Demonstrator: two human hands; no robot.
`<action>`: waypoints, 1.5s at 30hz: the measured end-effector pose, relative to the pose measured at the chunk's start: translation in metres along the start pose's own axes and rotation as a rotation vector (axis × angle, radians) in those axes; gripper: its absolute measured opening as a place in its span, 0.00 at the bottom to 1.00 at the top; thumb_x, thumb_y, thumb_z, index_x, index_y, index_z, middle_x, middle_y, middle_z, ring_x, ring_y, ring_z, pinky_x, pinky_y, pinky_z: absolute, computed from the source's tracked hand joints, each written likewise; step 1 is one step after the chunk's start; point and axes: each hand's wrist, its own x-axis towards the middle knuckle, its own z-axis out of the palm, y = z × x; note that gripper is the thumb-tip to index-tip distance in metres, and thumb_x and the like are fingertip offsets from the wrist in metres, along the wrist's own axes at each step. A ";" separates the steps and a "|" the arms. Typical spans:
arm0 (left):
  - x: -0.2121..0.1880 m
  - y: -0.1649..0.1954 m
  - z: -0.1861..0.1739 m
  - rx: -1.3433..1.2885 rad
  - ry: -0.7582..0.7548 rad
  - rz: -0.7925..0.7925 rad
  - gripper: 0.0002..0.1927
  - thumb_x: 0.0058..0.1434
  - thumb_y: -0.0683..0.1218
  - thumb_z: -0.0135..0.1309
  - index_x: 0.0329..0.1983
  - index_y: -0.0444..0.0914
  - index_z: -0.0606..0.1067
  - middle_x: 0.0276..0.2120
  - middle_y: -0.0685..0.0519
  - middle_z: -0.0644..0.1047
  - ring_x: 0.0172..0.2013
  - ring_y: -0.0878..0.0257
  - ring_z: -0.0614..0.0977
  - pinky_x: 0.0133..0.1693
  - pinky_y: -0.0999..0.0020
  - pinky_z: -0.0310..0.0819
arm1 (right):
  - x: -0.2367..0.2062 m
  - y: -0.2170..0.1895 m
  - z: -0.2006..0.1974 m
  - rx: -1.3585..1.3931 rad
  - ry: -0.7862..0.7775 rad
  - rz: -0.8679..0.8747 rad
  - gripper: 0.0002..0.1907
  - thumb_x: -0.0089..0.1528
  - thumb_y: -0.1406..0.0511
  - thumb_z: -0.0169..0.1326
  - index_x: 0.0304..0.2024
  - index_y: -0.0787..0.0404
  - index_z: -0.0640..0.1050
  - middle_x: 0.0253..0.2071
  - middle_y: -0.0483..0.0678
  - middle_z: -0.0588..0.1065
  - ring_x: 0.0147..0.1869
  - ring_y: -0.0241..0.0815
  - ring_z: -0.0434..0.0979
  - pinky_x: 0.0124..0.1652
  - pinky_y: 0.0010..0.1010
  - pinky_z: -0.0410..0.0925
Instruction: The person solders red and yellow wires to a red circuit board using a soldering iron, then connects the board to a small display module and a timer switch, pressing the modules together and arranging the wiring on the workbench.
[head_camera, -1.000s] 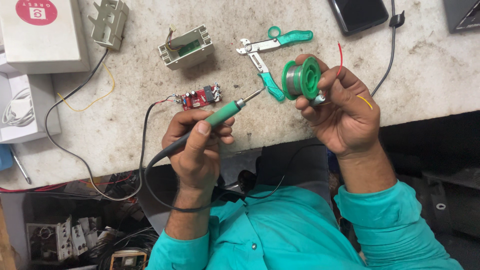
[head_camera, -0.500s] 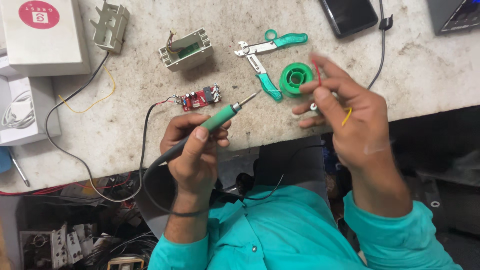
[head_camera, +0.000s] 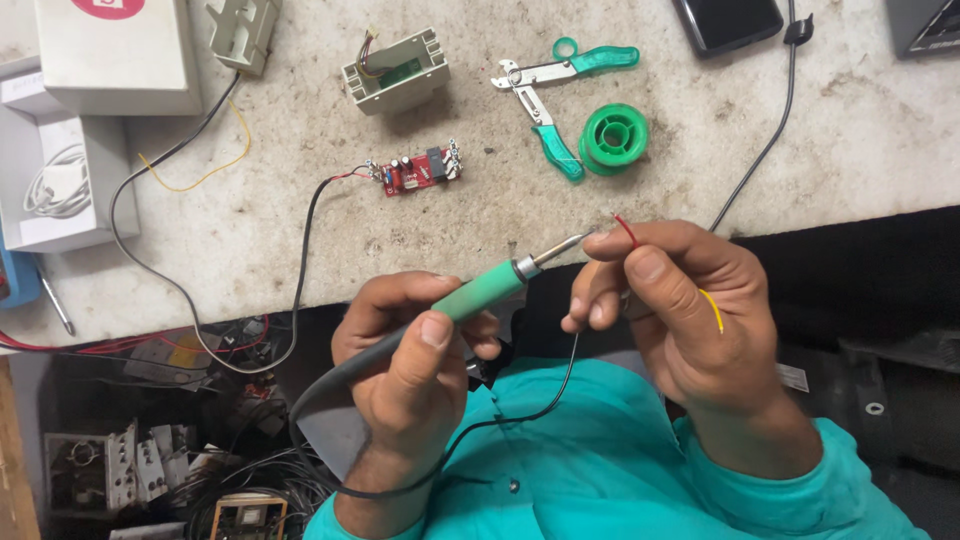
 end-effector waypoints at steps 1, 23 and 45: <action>-0.001 -0.001 0.002 -0.010 0.000 0.001 0.15 0.67 0.41 0.56 0.52 0.26 0.72 0.39 0.36 0.79 0.36 0.53 0.83 0.37 0.61 0.80 | -0.001 0.001 0.001 0.007 -0.008 -0.003 0.13 0.76 0.68 0.49 0.55 0.74 0.77 0.34 0.56 0.76 0.43 0.45 0.78 0.48 0.44 0.77; -0.001 -0.003 0.006 -0.021 0.003 0.022 0.15 0.69 0.41 0.56 0.53 0.26 0.72 0.37 0.37 0.79 0.34 0.54 0.81 0.37 0.62 0.79 | 0.000 0.011 0.002 -0.008 -0.021 -0.014 0.13 0.76 0.69 0.49 0.56 0.75 0.77 0.37 0.56 0.77 0.46 0.45 0.79 0.51 0.44 0.77; -0.002 -0.006 0.003 -0.045 -0.013 0.033 0.14 0.69 0.41 0.56 0.53 0.26 0.72 0.38 0.37 0.79 0.35 0.53 0.82 0.38 0.61 0.80 | 0.000 0.013 0.002 -0.029 -0.014 -0.019 0.13 0.75 0.69 0.49 0.55 0.75 0.77 0.37 0.55 0.76 0.44 0.44 0.78 0.50 0.42 0.76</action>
